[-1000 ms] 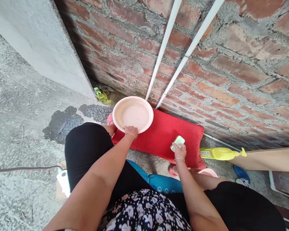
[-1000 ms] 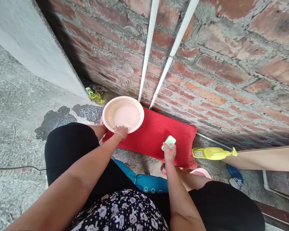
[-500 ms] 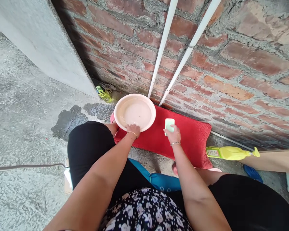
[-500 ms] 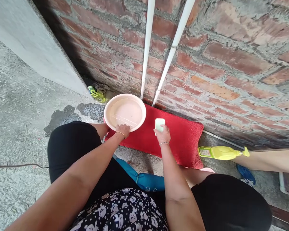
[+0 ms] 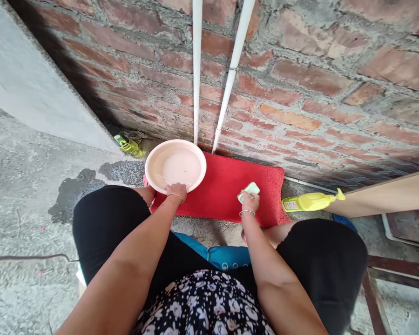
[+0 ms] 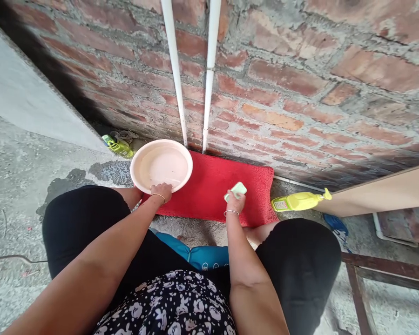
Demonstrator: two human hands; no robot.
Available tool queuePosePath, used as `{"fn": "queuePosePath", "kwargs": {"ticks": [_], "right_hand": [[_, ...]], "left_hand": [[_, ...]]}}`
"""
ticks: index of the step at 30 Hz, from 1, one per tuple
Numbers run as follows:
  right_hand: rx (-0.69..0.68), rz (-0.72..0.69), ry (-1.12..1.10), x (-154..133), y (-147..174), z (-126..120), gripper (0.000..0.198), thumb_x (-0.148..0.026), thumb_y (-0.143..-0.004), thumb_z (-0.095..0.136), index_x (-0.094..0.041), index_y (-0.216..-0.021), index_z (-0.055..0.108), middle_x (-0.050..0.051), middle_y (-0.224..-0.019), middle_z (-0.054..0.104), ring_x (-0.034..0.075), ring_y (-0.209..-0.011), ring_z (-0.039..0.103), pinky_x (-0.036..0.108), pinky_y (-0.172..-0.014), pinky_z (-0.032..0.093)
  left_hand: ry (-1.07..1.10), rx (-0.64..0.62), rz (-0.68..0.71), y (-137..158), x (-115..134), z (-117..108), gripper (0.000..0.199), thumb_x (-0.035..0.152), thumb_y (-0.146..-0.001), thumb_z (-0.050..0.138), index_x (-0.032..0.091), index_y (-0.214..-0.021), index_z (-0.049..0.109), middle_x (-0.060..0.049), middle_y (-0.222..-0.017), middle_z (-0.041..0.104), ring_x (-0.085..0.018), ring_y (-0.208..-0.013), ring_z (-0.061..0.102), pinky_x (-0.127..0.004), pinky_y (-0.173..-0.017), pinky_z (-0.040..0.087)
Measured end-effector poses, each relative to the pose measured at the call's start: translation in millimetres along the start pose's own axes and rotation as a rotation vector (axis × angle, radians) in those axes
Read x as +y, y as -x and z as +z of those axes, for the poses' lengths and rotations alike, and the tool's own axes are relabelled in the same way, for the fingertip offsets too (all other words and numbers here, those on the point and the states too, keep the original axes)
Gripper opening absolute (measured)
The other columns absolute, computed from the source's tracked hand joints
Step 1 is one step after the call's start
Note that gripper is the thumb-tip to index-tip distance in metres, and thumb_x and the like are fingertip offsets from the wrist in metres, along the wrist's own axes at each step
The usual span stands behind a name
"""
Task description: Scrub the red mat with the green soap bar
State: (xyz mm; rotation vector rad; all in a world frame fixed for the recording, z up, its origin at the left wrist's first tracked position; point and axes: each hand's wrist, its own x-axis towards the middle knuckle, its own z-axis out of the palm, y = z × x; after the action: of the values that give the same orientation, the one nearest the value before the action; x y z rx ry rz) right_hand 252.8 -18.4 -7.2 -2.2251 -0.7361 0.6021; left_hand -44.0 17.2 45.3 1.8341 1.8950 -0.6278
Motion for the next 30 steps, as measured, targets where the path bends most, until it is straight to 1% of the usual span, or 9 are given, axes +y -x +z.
{"fn": "queuePosePath", "kwargs": {"ticks": [7, 11, 13, 15, 17, 21, 23, 26, 30], "right_hand": [[-0.462, -0.581, 0.531, -50, 80, 17, 0.045, -0.05, -0.066, 0.065, -0.031, -0.106, 0.058, 0.001, -0.103, 0.054, 0.017, -0.091, 0.054, 0.027, -0.076, 0.042], [-0.521, -0.827, 0.658, -65, 91, 15, 0.042, -0.045, -0.07, 0.061, -0.031, -0.11, 0.057, 0.003, -0.103, 0.052, 0.019, -0.096, 0.051, 0.03, -0.081, 0.04], [-0.484, -0.812, 0.677, -66, 82, 10, 0.042, -0.045, -0.071, 0.061, -0.031, -0.111, 0.056, 0.003, -0.104, 0.051, 0.02, -0.094, 0.052, 0.031, -0.08, 0.041], [-0.423, -0.702, 0.661, -62, 65, 3, 0.045, -0.046, -0.07, 0.061, -0.031, -0.112, 0.055, 0.003, -0.104, 0.052, 0.02, -0.094, 0.052, 0.031, -0.08, 0.041], [-0.345, -0.502, 0.596, -54, 45, -8, 0.049, -0.048, -0.069, 0.062, -0.031, -0.114, 0.055, 0.004, -0.104, 0.053, 0.021, -0.094, 0.054, 0.03, -0.078, 0.042], [-0.185, 0.047, 0.313, -36, 11, -26, 0.055, -0.053, -0.069, 0.06, -0.024, -0.115, 0.053, 0.007, -0.104, 0.058, 0.021, -0.089, 0.058, 0.029, -0.069, 0.044], [-0.167, 0.2, 0.208, -33, 3, -29, 0.055, -0.054, -0.072, 0.056, -0.02, -0.115, 0.051, 0.008, -0.102, 0.06, 0.02, -0.086, 0.06, 0.028, -0.067, 0.044], [-0.247, 0.158, 0.187, -43, 9, -24, 0.055, -0.057, -0.073, 0.055, -0.021, -0.114, 0.05, 0.006, -0.103, 0.061, 0.018, -0.087, 0.06, 0.027, -0.068, 0.044], [-0.451, -0.232, 0.32, -71, 44, -12, 0.058, -0.059, -0.067, 0.061, -0.029, -0.116, 0.049, 0.002, -0.11, 0.056, 0.018, -0.094, 0.057, 0.028, -0.076, 0.043]], "left_hand": [[-0.036, -0.014, 0.024, -2, -2, -2, 0.042, 0.015, -0.082, 0.036, 0.019, -0.117, 0.059, -0.016, -0.12, 0.059, -0.031, -0.111, 0.053, -0.055, -0.089, 0.038], [-0.044, -0.005, 0.042, -3, -4, -2, 0.043, 0.016, -0.08, 0.038, 0.02, -0.116, 0.06, -0.016, -0.121, 0.059, -0.032, -0.111, 0.053, -0.055, -0.088, 0.04], [-0.041, -0.003, 0.044, -6, -6, -1, 0.044, 0.016, -0.078, 0.04, 0.021, -0.117, 0.059, -0.015, -0.122, 0.058, -0.032, -0.112, 0.053, -0.054, -0.089, 0.039], [-0.043, -0.007, 0.047, -9, -8, 0, 0.045, 0.017, -0.077, 0.041, 0.022, -0.118, 0.059, -0.014, -0.124, 0.057, -0.032, -0.113, 0.052, -0.054, -0.091, 0.038], [-0.044, -0.009, 0.055, -13, -9, 2, 0.045, 0.019, -0.077, 0.041, 0.024, -0.117, 0.059, -0.013, -0.125, 0.057, -0.032, -0.113, 0.052, -0.055, -0.091, 0.038], [-0.035, 0.035, 0.061, -18, -7, 4, 0.044, 0.022, -0.075, 0.041, 0.022, -0.116, 0.058, -0.013, -0.122, 0.059, -0.03, -0.108, 0.056, -0.053, -0.092, 0.039], [-0.039, 0.042, 0.054, -18, -6, 4, 0.046, 0.022, -0.074, 0.042, 0.021, -0.118, 0.057, -0.013, -0.119, 0.061, -0.029, -0.107, 0.057, -0.05, -0.091, 0.04], [-0.052, 0.022, 0.042, -17, -4, 2, 0.045, 0.022, -0.074, 0.044, 0.019, -0.117, 0.058, -0.013, -0.115, 0.063, -0.028, -0.107, 0.057, -0.045, -0.092, 0.042], [-0.061, 0.018, 0.017, -15, -2, -1, 0.043, 0.026, -0.075, 0.048, 0.02, -0.117, 0.057, -0.012, -0.114, 0.064, -0.028, -0.105, 0.059, -0.041, -0.089, 0.043]]}}
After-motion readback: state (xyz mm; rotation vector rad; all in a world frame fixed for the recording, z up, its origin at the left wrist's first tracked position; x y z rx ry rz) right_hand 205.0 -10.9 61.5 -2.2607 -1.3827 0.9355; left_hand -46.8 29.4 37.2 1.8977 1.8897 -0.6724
